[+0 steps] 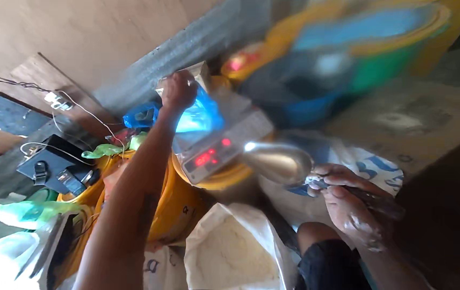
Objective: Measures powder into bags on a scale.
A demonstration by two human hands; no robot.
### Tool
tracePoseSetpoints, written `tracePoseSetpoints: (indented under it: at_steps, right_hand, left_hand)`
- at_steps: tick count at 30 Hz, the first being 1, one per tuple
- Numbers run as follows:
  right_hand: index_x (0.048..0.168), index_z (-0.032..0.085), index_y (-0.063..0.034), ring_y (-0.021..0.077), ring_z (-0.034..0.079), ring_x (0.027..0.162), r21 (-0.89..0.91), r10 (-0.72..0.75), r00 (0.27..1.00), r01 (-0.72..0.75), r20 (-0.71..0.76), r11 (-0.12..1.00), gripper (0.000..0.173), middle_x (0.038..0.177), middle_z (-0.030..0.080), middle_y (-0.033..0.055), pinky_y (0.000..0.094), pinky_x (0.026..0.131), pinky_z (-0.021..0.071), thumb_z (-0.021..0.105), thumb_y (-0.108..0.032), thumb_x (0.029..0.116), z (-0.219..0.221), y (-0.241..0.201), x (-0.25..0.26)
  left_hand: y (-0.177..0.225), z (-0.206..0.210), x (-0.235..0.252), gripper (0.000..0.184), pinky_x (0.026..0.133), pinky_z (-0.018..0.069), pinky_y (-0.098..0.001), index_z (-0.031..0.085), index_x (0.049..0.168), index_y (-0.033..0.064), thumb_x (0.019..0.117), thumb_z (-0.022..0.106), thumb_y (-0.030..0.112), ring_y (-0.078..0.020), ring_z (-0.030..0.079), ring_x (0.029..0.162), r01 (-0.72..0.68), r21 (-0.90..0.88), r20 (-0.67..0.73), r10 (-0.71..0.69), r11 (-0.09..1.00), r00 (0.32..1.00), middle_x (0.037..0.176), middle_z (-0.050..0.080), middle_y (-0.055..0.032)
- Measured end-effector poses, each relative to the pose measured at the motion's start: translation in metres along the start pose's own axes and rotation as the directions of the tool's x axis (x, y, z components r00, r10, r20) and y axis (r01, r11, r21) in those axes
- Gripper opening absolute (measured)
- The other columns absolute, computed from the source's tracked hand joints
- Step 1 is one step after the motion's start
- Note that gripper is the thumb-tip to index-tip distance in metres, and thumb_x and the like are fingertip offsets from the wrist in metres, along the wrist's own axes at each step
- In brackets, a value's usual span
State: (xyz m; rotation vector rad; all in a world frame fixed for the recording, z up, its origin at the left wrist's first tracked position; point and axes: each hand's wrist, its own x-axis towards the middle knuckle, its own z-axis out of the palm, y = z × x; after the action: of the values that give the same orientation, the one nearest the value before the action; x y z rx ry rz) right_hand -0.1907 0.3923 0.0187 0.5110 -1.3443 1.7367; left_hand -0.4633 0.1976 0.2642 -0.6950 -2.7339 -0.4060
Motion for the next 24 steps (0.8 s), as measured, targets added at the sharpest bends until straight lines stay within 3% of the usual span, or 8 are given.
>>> tracePoseSetpoints:
  at_steps: [3,9,13,16,18,20,22,24]
  right_hand:
    - [0.119,0.074,-0.0225,0.0099,0.070,0.096,-0.008,-0.056,0.998,0.056,0.016,0.998,0.021,0.122,0.069,-0.0040,0.0240,0.076,0.0607,0.062,-0.028,0.1019,0.000,0.006,0.011]
    - [0.116,0.075,-0.0222,0.0099,0.070,0.097,0.001,-0.045,0.999,0.045,0.027,0.999,0.019,0.120,0.069,-0.0031,0.0235,0.076,0.0607,0.064,-0.027,0.1013,0.011,0.003,0.012]
    - [0.116,0.075,-0.0235,0.0090,0.069,0.096,-0.012,-0.011,1.000,0.011,0.016,1.000,0.019,0.121,0.069,-0.0038,0.0229,0.077,0.0606,0.063,-0.026,0.1018,0.009,0.000,-0.002]
    - [0.115,0.075,-0.0246,0.0087,0.069,0.096,0.001,0.017,1.000,-0.017,0.015,1.000,0.018,0.120,0.069,-0.0040,0.0220,0.077,0.0604,0.064,-0.027,0.1013,0.011,-0.001,-0.009]
    - [0.116,0.075,-0.0245,0.0083,0.069,0.096,0.023,0.032,0.999,-0.033,0.013,0.999,0.019,0.121,0.069,-0.0043,0.0217,0.076,0.0604,0.064,-0.027,0.1009,0.011,-0.004,-0.011]
    - [0.116,0.075,-0.0239,0.0080,0.070,0.096,0.029,0.029,0.999,-0.029,0.015,0.999,0.019,0.121,0.069,-0.0046,0.0213,0.076,0.0606,0.064,-0.027,0.1007,0.012,-0.003,-0.011]
    - [0.116,0.075,-0.0244,0.0081,0.070,0.096,0.008,0.016,1.000,-0.016,0.018,1.000,0.019,0.122,0.069,-0.0052,0.0214,0.077,0.0607,0.064,-0.028,0.1007,0.007,-0.001,-0.007]
    - [0.116,0.075,-0.0249,0.0083,0.070,0.096,-0.015,0.002,0.999,-0.001,0.033,1.000,0.019,0.121,0.069,-0.0059,0.0220,0.077,0.0603,0.064,-0.027,0.1006,0.001,0.000,0.003]
  left_hand:
    - [0.020,0.005,-0.013,0.048,0.104,0.0454,-0.0606,0.060,0.136,0.0031,0.0948,0.069,0.027,-0.0446,0.052,0.129,-0.119,0.056,-0.058,0.122,0.991,0.991,0.138,0.055,-0.0270]
    - [0.053,0.020,-0.008,0.022,0.106,0.0348,-0.0666,0.076,0.110,0.0109,0.0974,0.060,0.019,-0.0449,0.033,0.145,-0.399,0.327,0.045,0.408,0.857,0.912,0.152,0.045,-0.0200]
    - [0.069,0.033,0.010,0.025,0.110,0.0212,-0.0752,0.076,0.112,0.0145,0.0888,0.071,0.021,-0.0466,0.020,0.151,-0.387,0.564,0.282,0.271,0.730,0.920,0.162,0.034,-0.0153]
    - [0.063,0.049,0.020,0.035,0.114,0.0071,-0.0777,0.074,0.121,0.0146,0.0864,0.074,0.009,-0.0436,0.008,0.156,-0.346,0.713,0.362,0.103,0.609,0.927,0.169,0.023,-0.0118]
    - [0.056,0.057,0.026,0.026,0.115,0.0049,-0.0769,0.074,0.115,0.0052,0.0914,0.065,0.000,-0.0406,0.012,0.156,-0.327,0.728,0.340,0.098,0.603,0.935,0.166,0.030,-0.0106]
    - [0.045,0.055,0.029,0.022,0.116,0.0130,-0.0751,0.074,0.111,0.0044,0.0954,0.059,0.001,-0.0416,0.028,0.151,-0.332,0.644,0.233,0.237,0.689,0.943,0.154,0.048,-0.0143]
    - [0.050,0.047,0.025,0.025,0.114,0.0230,-0.0694,0.072,0.119,0.0093,0.0991,0.057,0.010,-0.0416,0.038,0.144,-0.336,0.513,0.061,0.357,0.790,0.932,0.147,0.054,-0.0165]
    - [0.058,0.037,0.010,0.037,0.110,0.0323,-0.0664,0.068,0.132,0.0140,0.0957,0.063,0.019,-0.0423,0.042,0.141,-0.279,0.368,-0.138,0.349,0.887,0.927,0.146,0.054,-0.0185]
